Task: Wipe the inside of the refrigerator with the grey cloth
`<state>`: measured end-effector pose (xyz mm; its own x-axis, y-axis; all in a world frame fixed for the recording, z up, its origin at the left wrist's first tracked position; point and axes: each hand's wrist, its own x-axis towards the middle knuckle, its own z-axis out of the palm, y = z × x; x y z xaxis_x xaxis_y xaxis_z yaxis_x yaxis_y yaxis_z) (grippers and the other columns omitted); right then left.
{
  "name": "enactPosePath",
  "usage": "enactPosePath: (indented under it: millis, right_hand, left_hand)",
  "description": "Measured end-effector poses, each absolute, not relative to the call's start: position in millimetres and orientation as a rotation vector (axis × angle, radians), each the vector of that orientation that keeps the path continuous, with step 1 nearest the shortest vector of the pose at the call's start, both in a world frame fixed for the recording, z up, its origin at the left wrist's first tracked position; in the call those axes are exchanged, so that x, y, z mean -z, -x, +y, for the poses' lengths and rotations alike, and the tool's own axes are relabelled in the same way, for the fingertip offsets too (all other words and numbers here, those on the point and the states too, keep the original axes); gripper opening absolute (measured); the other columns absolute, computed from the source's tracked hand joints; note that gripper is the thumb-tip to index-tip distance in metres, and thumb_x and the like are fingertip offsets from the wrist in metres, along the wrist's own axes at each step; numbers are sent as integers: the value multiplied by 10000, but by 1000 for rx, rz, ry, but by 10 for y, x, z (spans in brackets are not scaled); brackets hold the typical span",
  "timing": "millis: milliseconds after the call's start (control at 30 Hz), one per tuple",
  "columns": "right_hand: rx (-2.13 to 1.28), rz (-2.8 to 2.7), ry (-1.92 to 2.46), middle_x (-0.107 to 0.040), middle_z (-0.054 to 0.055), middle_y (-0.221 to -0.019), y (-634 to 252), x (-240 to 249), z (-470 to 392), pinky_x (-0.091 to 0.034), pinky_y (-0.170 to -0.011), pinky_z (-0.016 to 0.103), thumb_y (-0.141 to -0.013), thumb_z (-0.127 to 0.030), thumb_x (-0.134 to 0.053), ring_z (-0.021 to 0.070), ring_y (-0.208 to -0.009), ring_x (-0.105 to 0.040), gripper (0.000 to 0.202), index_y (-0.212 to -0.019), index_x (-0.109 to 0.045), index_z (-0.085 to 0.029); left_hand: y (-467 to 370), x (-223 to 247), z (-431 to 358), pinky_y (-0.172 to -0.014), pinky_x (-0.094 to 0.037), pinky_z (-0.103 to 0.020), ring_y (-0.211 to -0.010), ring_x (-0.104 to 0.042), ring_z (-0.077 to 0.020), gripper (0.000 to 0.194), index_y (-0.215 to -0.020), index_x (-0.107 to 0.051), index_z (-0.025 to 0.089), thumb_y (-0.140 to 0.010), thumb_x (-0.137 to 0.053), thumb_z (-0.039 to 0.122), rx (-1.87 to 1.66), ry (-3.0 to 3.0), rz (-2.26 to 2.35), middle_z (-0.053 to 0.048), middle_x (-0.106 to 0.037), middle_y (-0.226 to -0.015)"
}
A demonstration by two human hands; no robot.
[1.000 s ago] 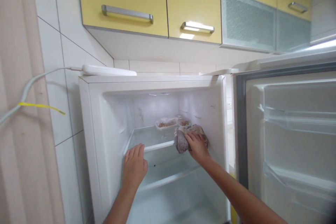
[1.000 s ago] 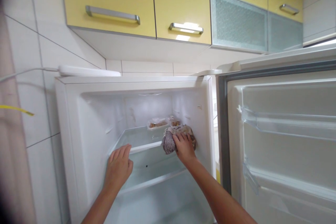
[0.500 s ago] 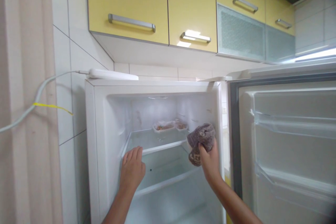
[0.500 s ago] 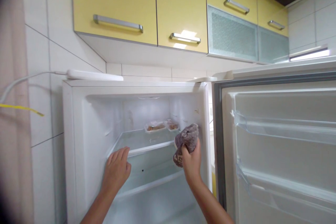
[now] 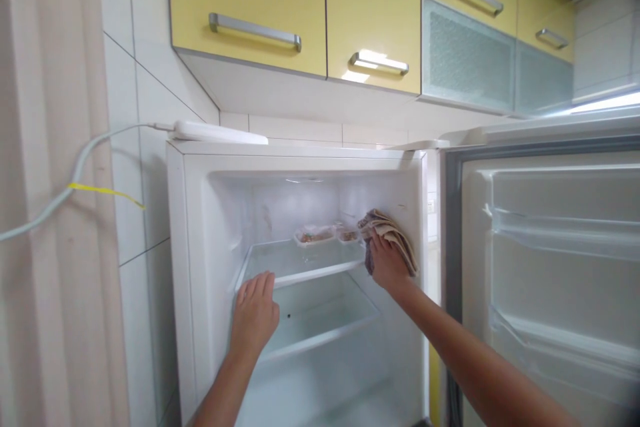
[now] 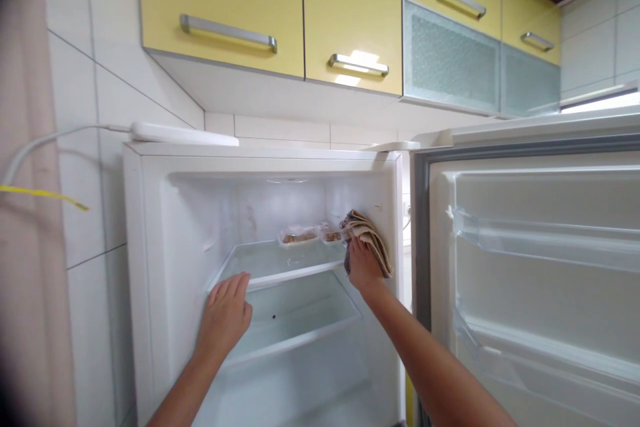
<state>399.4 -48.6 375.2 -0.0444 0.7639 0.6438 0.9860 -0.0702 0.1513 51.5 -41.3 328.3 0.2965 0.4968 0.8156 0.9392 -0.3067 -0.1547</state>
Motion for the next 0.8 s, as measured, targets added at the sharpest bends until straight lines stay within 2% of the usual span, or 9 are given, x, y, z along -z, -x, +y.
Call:
enactPosePath:
  millis: [133, 300, 433, 567, 733, 800]
  right_hand:
    - [974, -1877, 1846, -311, 175, -1661, -3986, -3939, -359, -286, -1203, 482, -825, -121, -426, 327, -1477, -354, 613, -1427, -520, -48]
    - [1083, -1903, 1787, -400, 207, -1609, -4011, -4270, -75, -265, -1199, 463, -821, -144, -484, 337, -1456, -365, 600, -1407, -538, -30]
    - [1165, -1919, 1745, -495, 210, -1538, -4060, -4675, 253, -267, -1179, 444, -800, -147, -529, 335, -1413, -399, 517, -1295, -633, -41]
    - [1258, -1912, 1703, -470, 221, -1552, -4092, -4985, 543, -288, -1146, 462, -829, -161, -514, 339, -1381, -413, 506, -1307, -622, -38]
    - [1314, -1980, 1679, -500, 235, -1518, -4097, -4919, 889, -269, -1155, 463, -854, -304, -565, 341, -1379, -409, 516, -1291, -635, -40]
    - [1312, -2032, 1679, -539, 232, -1481, -4103, -4802, 1066, -245, -1173, 456, -874, -306, -545, 328, -1379, -421, 473, -1252, -665, -50]
  left_hand:
    - [-524, -3278, -413, -1142, -377, -482, -1257, -577, -296, 492, -1313, -588, 91, -846, -434, 73, 878, 1916, -1276, -161, -661, -1340]
    - [-536, -3261, -411, -1141, -380, -468, -1240, -582, -284, 485, -1311, -588, 95, -844, -459, 70, 881, 1888, -1265, -149, -669, -1328]
    - [-554, -3251, -429, -1143, -382, -472, -1240, -581, -283, 477, -1308, -590, 103, -842, -494, 86, 883, 1874, -1279, -140, -667, -1335]
    - [-563, -3238, -420, -1141, -380, -470, -1233, -589, -276, 476, -1309, -590, 115, -841, -505, 93, 890, 1858, -1284, -127, -675, -1329]
    - [-561, -3228, -394, -1145, -357, -454, -1228, -598, -258, 466, -1301, -587, 126, -846, -491, 91, 901, 1841, -1262, -114, -687, -1315]
    - [-557, -3216, -389, -1147, -349, -454, -1232, -593, -258, 475, -1306, -577, 127, -838, -504, 100, 906, 1839, -1254, -112, -683, -1320]
